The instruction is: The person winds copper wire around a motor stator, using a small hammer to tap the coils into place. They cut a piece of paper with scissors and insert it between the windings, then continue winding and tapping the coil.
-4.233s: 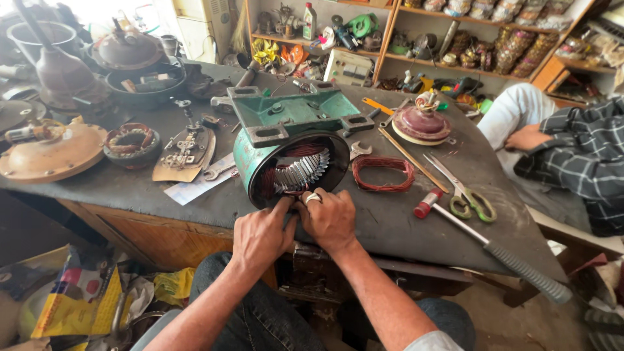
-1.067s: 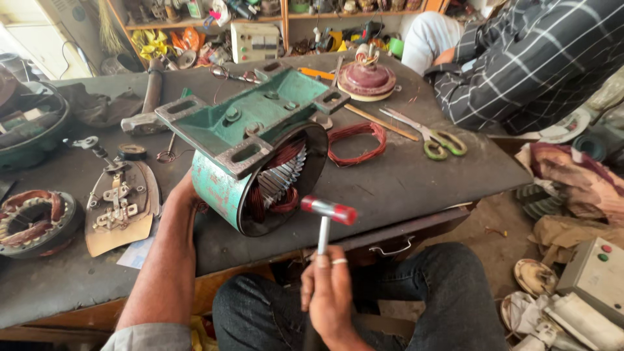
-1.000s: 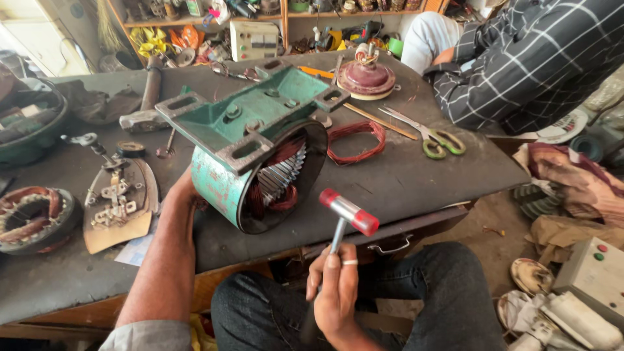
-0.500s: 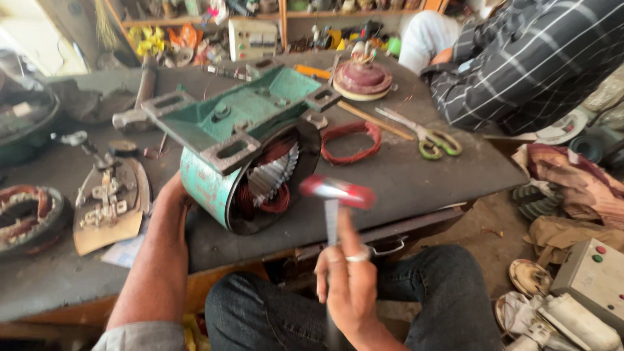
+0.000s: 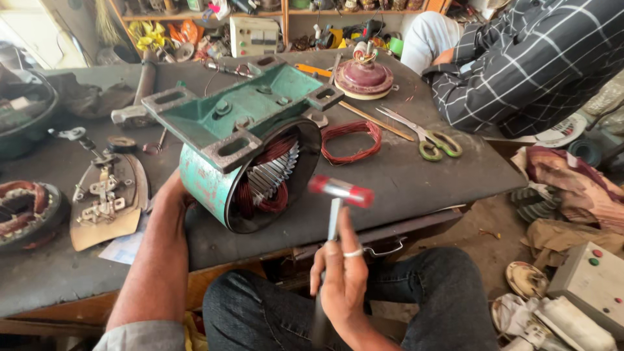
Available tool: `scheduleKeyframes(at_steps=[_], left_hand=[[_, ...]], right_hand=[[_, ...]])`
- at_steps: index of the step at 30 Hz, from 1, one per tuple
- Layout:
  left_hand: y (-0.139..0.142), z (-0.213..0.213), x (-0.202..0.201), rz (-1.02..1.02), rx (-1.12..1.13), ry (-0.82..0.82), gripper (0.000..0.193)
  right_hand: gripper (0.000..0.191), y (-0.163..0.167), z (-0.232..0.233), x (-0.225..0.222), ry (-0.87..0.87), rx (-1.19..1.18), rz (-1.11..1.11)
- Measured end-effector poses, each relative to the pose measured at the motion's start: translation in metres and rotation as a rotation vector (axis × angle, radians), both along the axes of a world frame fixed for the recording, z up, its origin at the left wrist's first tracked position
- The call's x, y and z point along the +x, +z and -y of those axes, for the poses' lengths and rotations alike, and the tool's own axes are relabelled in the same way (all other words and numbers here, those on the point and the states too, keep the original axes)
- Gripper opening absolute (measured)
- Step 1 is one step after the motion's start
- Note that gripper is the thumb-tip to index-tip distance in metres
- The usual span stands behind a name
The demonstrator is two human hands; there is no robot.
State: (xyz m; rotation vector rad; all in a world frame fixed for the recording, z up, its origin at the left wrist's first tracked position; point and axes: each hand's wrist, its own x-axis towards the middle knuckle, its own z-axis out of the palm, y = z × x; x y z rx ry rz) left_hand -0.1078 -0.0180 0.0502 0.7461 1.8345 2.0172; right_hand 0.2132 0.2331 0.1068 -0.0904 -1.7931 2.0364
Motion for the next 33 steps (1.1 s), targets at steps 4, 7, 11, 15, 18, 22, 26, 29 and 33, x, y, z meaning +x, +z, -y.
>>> scheduleKeyframes(at_steps=[4, 7, 11, 15, 18, 22, 26, 29, 33], left_hand=[[0.001, 0.000, -0.001, -0.006, 0.006, 0.004, 0.041], [0.001, 0.000, -0.001, -0.005, 0.008, 0.005, 0.041], [0.000, -0.001, 0.001, -0.008, 0.009, 0.012, 0.042], [-0.001, 0.001, 0.002, -0.013, 0.008, 0.025, 0.042], [-0.002, 0.002, 0.002, -0.008, 0.009, 0.024, 0.043], [-0.004, 0.003, 0.003, -0.012, 0.015, 0.043, 0.044], [-0.003, 0.003, 0.003, -0.016, 0.016, 0.041, 0.044], [-0.002, 0.004, 0.002, -0.015, 0.021, 0.043, 0.045], [-0.003, 0.004, 0.003, -0.019, 0.024, 0.049, 0.045]], right_hand=[[0.061, 0.013, -0.013, -0.007, 0.059, 0.228, 0.378], [0.059, 0.015, -0.012, -0.010, -0.089, 0.191, -0.004], [0.053, 0.016, -0.006, -0.011, 0.009, 0.435, -0.101], [0.056, 0.023, -0.008, -0.015, 0.001, 0.305, 0.139], [0.057, 0.026, -0.010, -0.016, -0.018, 0.186, 0.078], [0.058, 0.021, -0.005, -0.013, 0.132, 0.152, 0.337], [0.059, 0.010, -0.004, -0.005, 0.115, -0.044, 0.202], [0.058, 0.000, -0.006, -0.003, 0.237, 0.142, 0.117], [0.056, -0.019, 0.001, 0.004, 0.231, 0.173, -0.063]])
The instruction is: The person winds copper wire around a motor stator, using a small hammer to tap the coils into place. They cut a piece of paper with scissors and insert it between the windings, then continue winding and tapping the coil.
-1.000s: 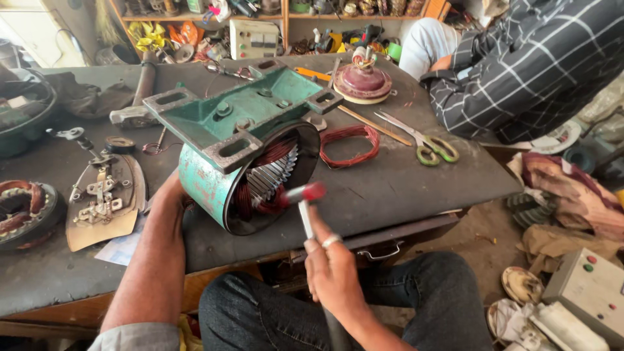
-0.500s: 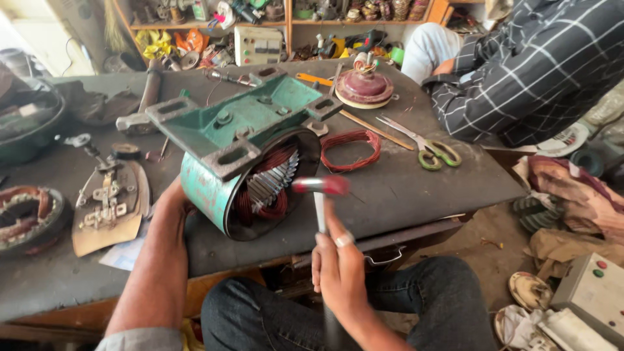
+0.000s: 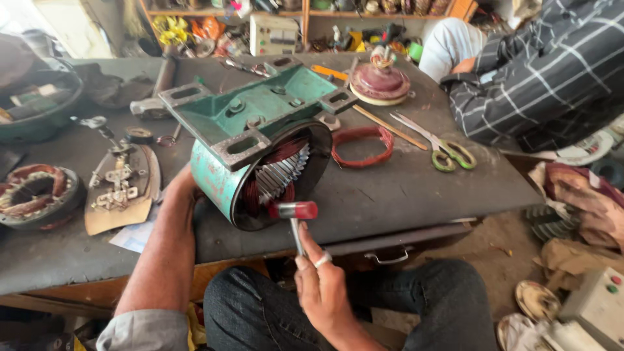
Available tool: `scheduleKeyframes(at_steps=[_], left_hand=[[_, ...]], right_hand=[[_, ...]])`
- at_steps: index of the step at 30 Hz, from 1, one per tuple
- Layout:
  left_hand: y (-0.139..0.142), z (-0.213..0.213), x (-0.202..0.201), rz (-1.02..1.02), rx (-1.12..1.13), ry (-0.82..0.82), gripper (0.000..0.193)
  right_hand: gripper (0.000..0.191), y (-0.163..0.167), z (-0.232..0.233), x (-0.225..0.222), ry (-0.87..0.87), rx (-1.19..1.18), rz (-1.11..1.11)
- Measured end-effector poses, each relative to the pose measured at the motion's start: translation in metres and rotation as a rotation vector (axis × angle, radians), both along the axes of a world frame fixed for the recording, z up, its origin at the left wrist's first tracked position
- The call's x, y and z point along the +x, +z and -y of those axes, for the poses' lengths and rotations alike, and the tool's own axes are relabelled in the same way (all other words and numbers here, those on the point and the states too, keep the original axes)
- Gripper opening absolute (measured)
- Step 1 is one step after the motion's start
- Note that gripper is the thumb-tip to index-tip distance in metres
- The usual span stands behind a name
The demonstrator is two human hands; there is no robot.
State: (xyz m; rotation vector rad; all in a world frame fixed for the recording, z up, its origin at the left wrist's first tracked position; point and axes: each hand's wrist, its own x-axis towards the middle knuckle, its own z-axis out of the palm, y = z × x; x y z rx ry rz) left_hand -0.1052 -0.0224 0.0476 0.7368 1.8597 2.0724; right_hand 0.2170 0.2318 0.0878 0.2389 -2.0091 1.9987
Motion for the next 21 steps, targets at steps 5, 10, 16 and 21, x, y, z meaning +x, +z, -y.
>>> scheduleKeyframes(at_steps=[5, 10, 16, 21], left_hand=[[-0.002, 0.002, 0.000, 0.009, -0.004, 0.001, 0.046], [-0.003, 0.001, -0.001, 0.013, -0.009, 0.000, 0.047], [-0.004, 0.001, 0.002, 0.024, 0.000, -0.001, 0.048], [0.003, -0.001, -0.003, -0.031, -0.044, -0.007, 0.048]], right_hand=[[0.055, -0.007, -0.007, 0.000, -0.108, 0.080, -0.122], [0.060, -0.005, -0.010, -0.002, -0.187, 0.077, -0.110], [0.060, -0.003, -0.009, -0.003, -0.211, 0.016, -0.048], [0.060, 0.016, -0.016, -0.011, -0.141, -0.041, 0.135]])
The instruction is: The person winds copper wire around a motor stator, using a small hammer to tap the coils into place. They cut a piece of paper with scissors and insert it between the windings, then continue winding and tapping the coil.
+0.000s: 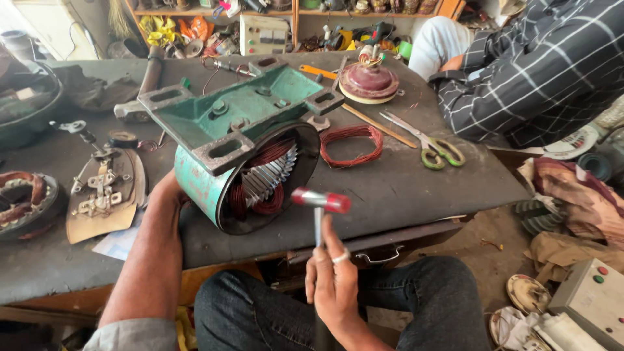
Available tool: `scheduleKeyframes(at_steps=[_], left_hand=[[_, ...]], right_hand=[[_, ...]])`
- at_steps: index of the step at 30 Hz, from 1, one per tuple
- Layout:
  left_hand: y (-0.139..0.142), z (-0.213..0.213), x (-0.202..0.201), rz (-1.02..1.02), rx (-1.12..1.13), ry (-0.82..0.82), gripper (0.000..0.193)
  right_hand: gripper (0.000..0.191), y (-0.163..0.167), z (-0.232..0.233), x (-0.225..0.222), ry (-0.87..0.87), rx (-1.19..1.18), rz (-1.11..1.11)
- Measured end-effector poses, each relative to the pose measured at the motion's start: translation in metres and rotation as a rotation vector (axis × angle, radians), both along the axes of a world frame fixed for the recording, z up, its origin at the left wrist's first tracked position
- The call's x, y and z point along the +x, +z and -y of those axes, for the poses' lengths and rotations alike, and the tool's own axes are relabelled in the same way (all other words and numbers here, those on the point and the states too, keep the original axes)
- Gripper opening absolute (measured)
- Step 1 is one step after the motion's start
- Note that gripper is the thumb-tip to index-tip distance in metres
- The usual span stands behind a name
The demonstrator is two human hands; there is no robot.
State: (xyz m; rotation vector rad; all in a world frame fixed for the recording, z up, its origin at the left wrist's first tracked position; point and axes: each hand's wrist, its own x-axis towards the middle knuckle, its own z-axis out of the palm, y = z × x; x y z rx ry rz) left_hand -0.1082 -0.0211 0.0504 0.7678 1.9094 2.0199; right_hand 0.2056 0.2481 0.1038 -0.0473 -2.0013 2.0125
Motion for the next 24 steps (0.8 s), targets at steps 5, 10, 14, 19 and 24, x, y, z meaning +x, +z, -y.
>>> scheduleKeyframes(at_steps=[5, 10, 14, 19, 24], left_hand=[[0.000, -0.003, -0.014, -0.224, -0.198, 0.065, 0.038], [-0.010, 0.004, -0.009, -0.097, -0.084, -0.002, 0.043], [-0.011, 0.005, 0.006, 0.103, 0.013, 0.036, 0.048], [-0.003, 0.002, 0.010, 0.104, 0.015, 0.101, 0.048], [-0.006, 0.006, 0.007, 0.066, -0.022, 0.119, 0.042]], right_hand=[[0.057, 0.020, -0.005, -0.010, 0.051, 0.025, 0.094], [0.054, 0.027, -0.001, 0.003, 0.178, 0.047, 0.081], [0.050, 0.036, -0.007, 0.000, 0.105, 0.363, -0.253], [0.060, 0.074, -0.099, -0.007, -0.023, 0.749, -0.099], [0.045, 0.121, -0.198, -0.052, -0.237, 1.420, 0.233]])
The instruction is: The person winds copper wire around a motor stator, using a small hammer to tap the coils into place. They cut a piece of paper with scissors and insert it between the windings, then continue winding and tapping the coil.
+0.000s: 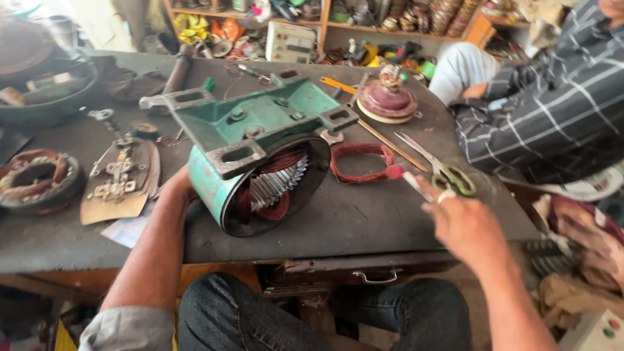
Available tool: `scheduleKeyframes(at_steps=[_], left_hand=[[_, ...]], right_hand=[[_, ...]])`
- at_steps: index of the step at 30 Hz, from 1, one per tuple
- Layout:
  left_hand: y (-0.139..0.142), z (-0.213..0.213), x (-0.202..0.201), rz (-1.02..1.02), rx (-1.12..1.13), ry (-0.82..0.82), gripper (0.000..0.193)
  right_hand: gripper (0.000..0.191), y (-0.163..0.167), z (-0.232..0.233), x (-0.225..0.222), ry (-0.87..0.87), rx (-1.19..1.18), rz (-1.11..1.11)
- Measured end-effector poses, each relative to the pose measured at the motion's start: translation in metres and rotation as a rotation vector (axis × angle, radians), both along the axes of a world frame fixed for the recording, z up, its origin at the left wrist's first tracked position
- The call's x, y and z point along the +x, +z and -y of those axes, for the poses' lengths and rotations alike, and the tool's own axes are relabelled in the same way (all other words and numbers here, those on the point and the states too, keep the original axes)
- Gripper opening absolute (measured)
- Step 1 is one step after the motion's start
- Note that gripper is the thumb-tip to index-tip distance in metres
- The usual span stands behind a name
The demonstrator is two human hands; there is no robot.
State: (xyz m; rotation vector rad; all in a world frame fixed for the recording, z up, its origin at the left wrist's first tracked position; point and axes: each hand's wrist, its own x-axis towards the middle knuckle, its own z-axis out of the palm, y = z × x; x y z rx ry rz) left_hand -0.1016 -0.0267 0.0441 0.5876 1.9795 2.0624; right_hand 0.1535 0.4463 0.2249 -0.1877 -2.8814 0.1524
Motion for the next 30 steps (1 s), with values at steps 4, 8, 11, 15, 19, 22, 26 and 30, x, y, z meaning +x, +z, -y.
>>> scheduleKeyframes(at_steps=[4, 8, 11, 15, 19, 22, 26, 30], left_hand=[[0.004, 0.001, -0.002, 0.000, -0.047, 0.027, 0.042], [0.013, 0.001, -0.006, -0.002, -0.082, 0.063, 0.042], [0.015, 0.002, -0.010, -0.005, -0.098, 0.089, 0.042], [0.008, 0.007, -0.017, -0.018, -0.101, 0.116, 0.042], [-0.002, 0.013, -0.026, -0.046, -0.064, 0.161, 0.042], [-0.009, 0.015, -0.031, -0.093, 0.000, 0.239, 0.043], [-0.014, 0.020, -0.032, -0.122, 0.043, 0.289, 0.043], [-0.007, 0.024, -0.038, -0.122, -0.029, 0.252, 0.043]], right_hand=[[0.017, -0.003, 0.024, -0.029, 0.391, 0.063, -0.558], [0.025, -0.049, 0.125, -0.034, 0.870, -0.241, -0.411], [0.043, -0.067, 0.164, -0.036, 0.835, -0.319, -0.353], [0.034, -0.071, 0.176, -0.047, 0.748, -0.432, -0.354], [0.022, -0.075, 0.178, -0.054, 0.727, -0.410, -0.370], [0.020, -0.080, 0.179, -0.057, 0.731, -0.398, -0.413], [0.022, -0.083, 0.179, -0.058, 0.692, -0.409, -0.396], [0.019, -0.079, 0.179, -0.063, 0.722, -0.442, -0.385]])
